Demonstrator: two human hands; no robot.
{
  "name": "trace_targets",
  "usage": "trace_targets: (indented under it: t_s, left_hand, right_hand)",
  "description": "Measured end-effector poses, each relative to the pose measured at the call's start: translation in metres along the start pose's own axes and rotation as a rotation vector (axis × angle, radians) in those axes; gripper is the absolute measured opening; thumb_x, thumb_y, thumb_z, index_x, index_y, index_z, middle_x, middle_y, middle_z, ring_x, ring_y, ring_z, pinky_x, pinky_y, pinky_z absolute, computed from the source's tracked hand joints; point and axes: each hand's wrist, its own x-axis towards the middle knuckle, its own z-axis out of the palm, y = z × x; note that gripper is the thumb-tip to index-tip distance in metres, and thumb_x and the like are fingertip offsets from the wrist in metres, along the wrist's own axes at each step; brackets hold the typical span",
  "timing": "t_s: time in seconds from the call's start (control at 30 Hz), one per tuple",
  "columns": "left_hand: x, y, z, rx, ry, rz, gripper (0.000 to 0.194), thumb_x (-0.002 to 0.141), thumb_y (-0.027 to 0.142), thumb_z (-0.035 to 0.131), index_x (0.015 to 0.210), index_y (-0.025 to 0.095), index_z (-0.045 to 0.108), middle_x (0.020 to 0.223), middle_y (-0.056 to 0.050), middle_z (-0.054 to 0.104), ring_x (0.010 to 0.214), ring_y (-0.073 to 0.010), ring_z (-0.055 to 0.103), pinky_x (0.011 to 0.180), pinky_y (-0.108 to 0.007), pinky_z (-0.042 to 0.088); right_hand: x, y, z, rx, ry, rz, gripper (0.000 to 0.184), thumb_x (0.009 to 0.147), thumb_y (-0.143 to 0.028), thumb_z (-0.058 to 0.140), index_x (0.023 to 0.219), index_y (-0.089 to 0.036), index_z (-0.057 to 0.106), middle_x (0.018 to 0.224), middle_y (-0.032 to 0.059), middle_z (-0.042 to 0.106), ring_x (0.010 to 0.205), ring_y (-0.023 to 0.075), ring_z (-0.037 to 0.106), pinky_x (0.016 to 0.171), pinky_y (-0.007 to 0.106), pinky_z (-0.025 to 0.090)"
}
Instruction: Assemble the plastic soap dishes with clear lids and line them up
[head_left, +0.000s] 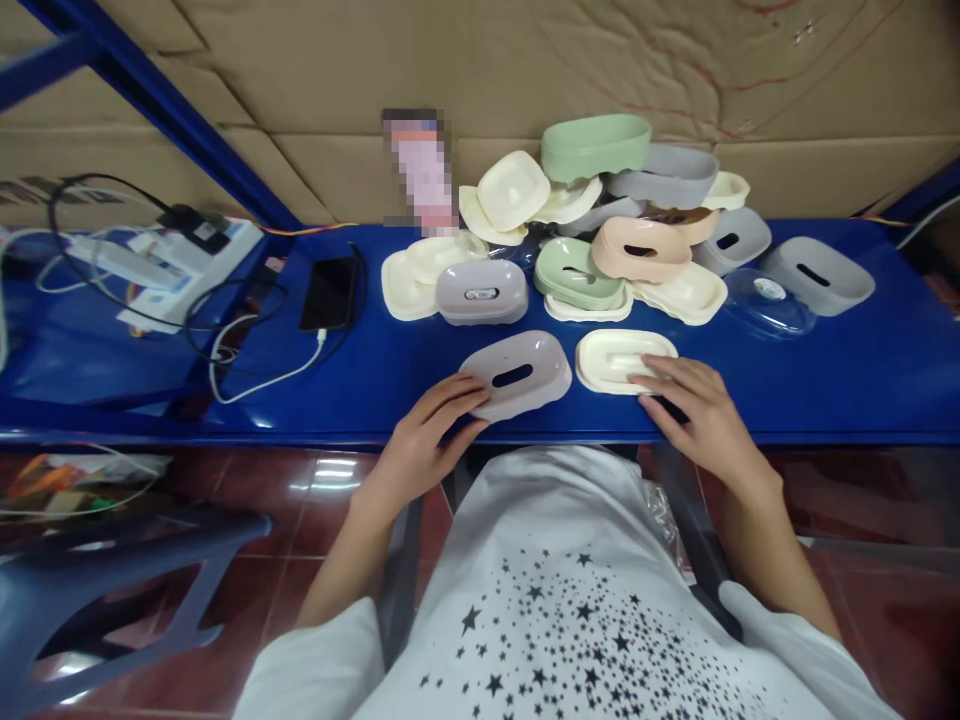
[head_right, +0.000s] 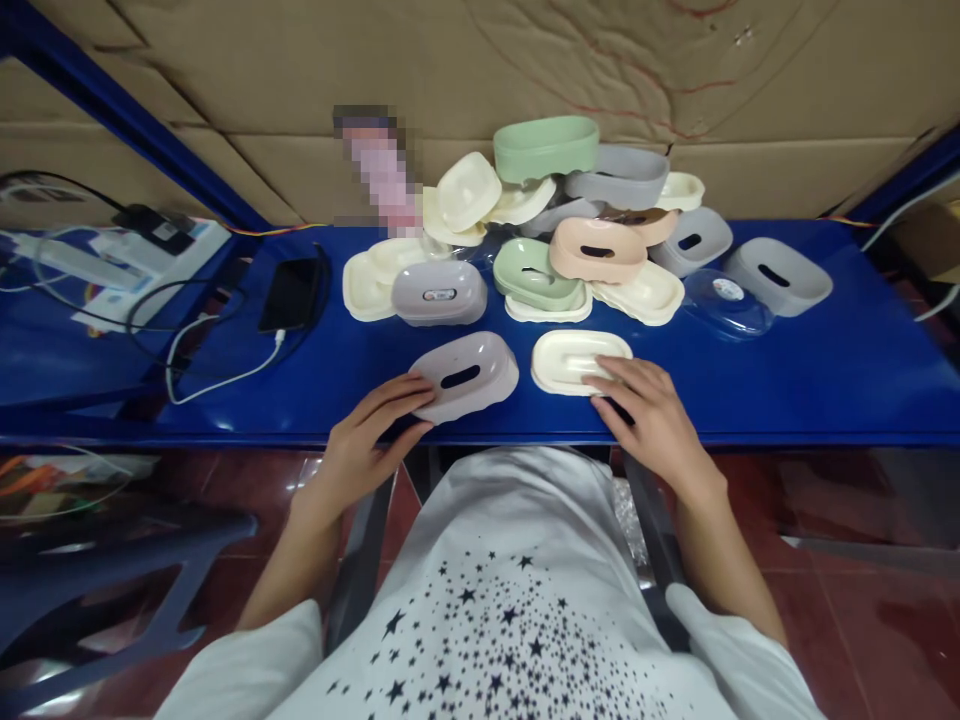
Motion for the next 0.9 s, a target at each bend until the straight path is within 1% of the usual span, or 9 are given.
trace_targets:
  t_s: [0.07,0.13,0.23,0.3,0.37,0.47,0.6,0.67,0.9]
  left_hand:
    - [0.005,0.0,0.005,-0.015,0.028,-0.003,0.043,0.104,0.017,0.07,0.145,0.026,0.063,0.142,-0.01,0.072,0.143,-0.0272,0.065,0.121,-0.052,0.058]
    - [0.01,0.001,0.008,-0.016,0.04,0.01,0.043,0.104,0.016,0.07,0.145,0.025,0.063,0.142,-0.01,0.072,0.144,-0.0277,0.064,0.122,-0.052,0.057]
    - [0.019,0.004,0.012,-0.007,0.022,0.063,0.046,0.103,0.016,0.071,0.147,0.025,0.061,0.141,-0.011,0.072,0.144,-0.0286,0.064,0.121,-0.054,0.057]
    - [0.026,0.006,0.017,-0.013,-0.011,0.115,0.047,0.103,0.018,0.071,0.149,0.025,0.059,0.141,-0.012,0.071,0.145,-0.0295,0.063,0.121,-0.055,0.057]
    - [0.033,0.007,0.024,-0.032,-0.049,0.166,0.047,0.104,0.017,0.069,0.149,0.024,0.058,0.142,-0.013,0.07,0.149,-0.0302,0.06,0.122,-0.056,0.057]
    - [0.039,0.006,0.031,-0.068,-0.086,0.196,0.045,0.105,0.015,0.067,0.148,0.022,0.058,0.145,-0.015,0.068,0.152,-0.0302,0.056,0.123,-0.055,0.056]
    - [0.038,0.004,0.034,-0.096,-0.097,0.185,0.041,0.103,0.014,0.067,0.143,0.021,0.06,0.151,-0.017,0.063,0.156,-0.032,0.052,0.124,-0.056,0.055]
    - [0.036,0.003,0.034,-0.07,-0.104,0.185,0.038,0.102,0.018,0.071,0.139,0.021,0.061,0.153,-0.017,0.062,0.157,-0.0342,0.051,0.125,-0.06,0.053]
    - [0.033,0.003,0.035,0.011,-0.143,0.178,0.033,0.102,0.027,0.075,0.132,0.021,0.062,0.148,-0.016,0.067,0.157,-0.0349,0.05,0.12,-0.057,0.058]
  right_hand:
    - [0.003,-0.012,0.003,0.057,-0.058,-0.031,0.043,0.107,-0.026,0.065,0.149,-0.034,0.063,0.153,0.0078,0.067,0.137,0.031,0.067,0.12,0.059,0.049]
    - [0.006,-0.024,0.007,0.122,-0.105,-0.033,0.062,0.107,-0.027,0.065,0.166,-0.035,0.045,0.163,0.0095,0.059,0.148,0.0323,0.059,0.123,0.06,0.049]
    - [0.011,-0.033,0.009,0.2,-0.008,-0.016,0.094,0.104,-0.031,0.071,0.178,-0.036,0.014,0.181,0.0117,0.031,0.163,0.0373,0.04,0.127,0.063,0.046]
    - [0.014,-0.033,0.009,0.2,0.063,-0.04,0.1,0.102,-0.031,0.075,0.178,-0.041,0.011,0.186,0.0065,0.014,0.166,0.039,0.032,0.129,0.065,0.043]
    - [0.016,-0.032,0.008,0.169,0.052,-0.081,0.094,0.102,-0.028,0.074,0.176,-0.045,0.018,0.186,0.0013,0.01,0.167,0.0382,0.031,0.13,0.064,0.042]
    - [0.018,-0.031,0.009,0.137,-0.023,-0.131,0.084,0.102,-0.028,0.074,0.173,-0.042,0.031,0.185,0.0021,0.019,0.166,0.0367,0.033,0.13,0.062,0.042]
    - [0.019,-0.033,0.014,0.098,-0.058,-0.169,0.069,0.102,-0.027,0.075,0.165,-0.035,0.048,0.169,0.0057,0.052,0.16,0.0337,0.045,0.126,0.059,0.047]
    - [0.019,-0.035,0.016,0.069,-0.059,-0.189,0.061,0.103,-0.024,0.073,0.16,-0.033,0.054,0.161,0.0049,0.062,0.156,0.0313,0.051,0.124,0.057,0.049]
    - [0.02,-0.034,0.008,0.065,-0.106,-0.203,0.052,0.108,-0.03,0.065,0.159,-0.034,0.055,0.16,0.0046,0.063,0.152,0.0282,0.055,0.124,0.054,0.047]
